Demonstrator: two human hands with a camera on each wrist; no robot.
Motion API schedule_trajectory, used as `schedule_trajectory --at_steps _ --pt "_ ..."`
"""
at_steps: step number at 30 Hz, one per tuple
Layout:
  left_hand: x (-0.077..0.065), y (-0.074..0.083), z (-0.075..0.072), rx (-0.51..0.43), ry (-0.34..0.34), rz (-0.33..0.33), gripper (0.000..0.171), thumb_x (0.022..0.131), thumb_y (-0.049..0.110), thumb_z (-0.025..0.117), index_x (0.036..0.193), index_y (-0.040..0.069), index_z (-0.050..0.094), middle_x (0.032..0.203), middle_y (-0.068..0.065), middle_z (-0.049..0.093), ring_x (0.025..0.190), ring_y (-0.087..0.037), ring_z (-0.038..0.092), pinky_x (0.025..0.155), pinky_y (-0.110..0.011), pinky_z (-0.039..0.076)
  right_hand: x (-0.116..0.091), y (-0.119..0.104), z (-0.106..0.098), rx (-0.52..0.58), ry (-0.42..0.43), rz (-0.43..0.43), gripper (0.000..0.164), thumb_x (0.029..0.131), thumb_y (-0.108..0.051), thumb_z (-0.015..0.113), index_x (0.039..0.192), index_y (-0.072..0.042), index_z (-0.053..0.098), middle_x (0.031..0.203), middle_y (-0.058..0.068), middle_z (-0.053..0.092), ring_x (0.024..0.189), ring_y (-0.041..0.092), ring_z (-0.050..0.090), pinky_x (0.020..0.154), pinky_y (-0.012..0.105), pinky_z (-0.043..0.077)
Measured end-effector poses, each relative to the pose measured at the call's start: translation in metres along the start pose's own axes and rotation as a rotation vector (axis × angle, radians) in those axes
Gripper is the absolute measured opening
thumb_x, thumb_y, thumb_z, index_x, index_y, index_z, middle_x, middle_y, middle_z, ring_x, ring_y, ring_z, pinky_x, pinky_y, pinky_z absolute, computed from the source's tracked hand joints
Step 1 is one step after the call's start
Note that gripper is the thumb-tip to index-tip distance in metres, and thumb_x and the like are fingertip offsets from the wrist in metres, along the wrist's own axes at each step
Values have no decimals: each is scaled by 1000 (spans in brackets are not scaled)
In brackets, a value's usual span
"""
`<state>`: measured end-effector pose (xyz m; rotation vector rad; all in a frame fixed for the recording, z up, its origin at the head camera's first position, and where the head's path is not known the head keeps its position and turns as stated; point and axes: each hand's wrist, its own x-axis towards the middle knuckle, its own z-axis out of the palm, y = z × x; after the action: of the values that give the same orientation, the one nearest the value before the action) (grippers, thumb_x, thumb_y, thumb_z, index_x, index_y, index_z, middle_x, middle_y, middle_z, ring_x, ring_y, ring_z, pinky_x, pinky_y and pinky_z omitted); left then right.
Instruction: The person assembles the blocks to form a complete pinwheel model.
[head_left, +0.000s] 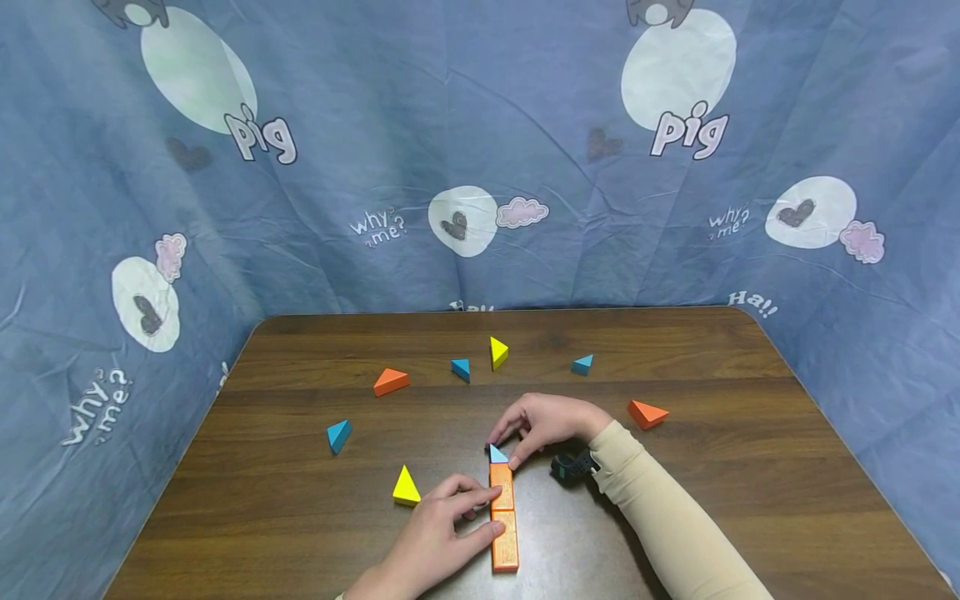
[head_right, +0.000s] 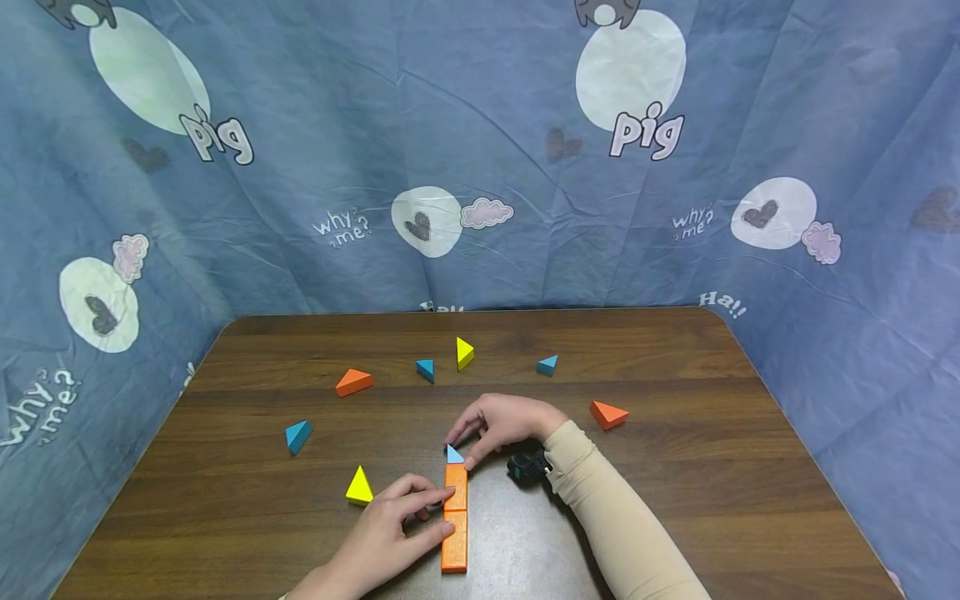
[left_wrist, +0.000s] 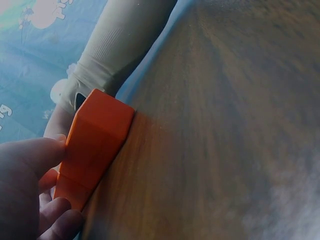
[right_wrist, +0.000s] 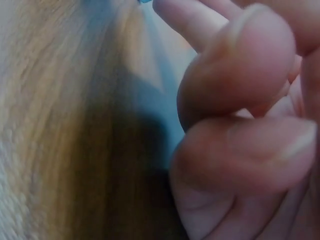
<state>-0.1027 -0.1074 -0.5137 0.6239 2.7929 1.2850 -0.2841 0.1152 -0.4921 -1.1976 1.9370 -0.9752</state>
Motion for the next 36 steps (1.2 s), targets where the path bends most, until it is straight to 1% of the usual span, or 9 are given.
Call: schedule_trajectory --at_steps 7,14,17,20,24,27,29,33,36 --pt "1 0 0 -1 -3 -5 43 90 54 67 126 31 69 106 16 54 84 -2 54 72 -23 47 1 -1 0 -15 -6 1 41 81 -29 84 119 -21 72 111 -17 70 53 3 42 51 19 39" --pt "0 0 0 7 22 33 43 89 52 69 124 29 70 106 16 55 83 -2 55 72 -22 48 1 3 2 -9 6 5 42 80 -29 84 119 -22 72 110 -16 70 54 3 43 51 19 39" --pt "0 0 0 10 26 37 42 89 52 69 124 28 71 105 16 56 83 -1 55 71 -22 47 1 3 2 -5 11 6 42 80 -29 84 119 -22 72 110 -16 70 54 3 43 51 19 39" --pt "0 0 0 10 32 41 42 89 52 69 124 29 71 105 16 55 82 -1 54 71 -22 47 1 3 2 29 9 16 38 83 -28 82 120 -21 72 110 -14 71 55 4 48 51 20 42" --pt "0 -2 1 8 48 74 40 89 49 70 123 27 71 104 15 56 82 -1 54 71 -22 48 0 2 3 72 12 35 30 91 -28 74 120 -21 72 108 -12 72 55 9 53 50 24 46" --pt "0 -3 2 8 53 92 39 90 47 70 123 25 71 104 13 57 81 -1 54 70 -22 48 0 1 4 61 22 33 27 92 -29 73 118 -22 73 107 -12 72 55 10 54 49 25 46" --pt "0 -2 1 10 49 86 40 91 48 69 123 26 71 104 13 56 81 -1 54 70 -22 47 0 1 4 47 29 26 26 92 -29 73 117 -23 73 106 -13 72 56 9 55 50 25 47" --pt "1 0 0 15 40 52 41 89 51 69 123 28 71 104 14 56 81 -1 54 69 -21 46 0 1 5 29 37 17 27 90 -30 74 116 -23 74 104 -14 72 58 8 56 50 25 47" --pt "0 1 0 15 45 51 41 89 51 70 123 28 71 103 15 56 81 -2 54 69 -21 46 0 0 5 20 42 12 27 90 -31 74 116 -23 74 103 -14 72 58 7 57 50 24 48"
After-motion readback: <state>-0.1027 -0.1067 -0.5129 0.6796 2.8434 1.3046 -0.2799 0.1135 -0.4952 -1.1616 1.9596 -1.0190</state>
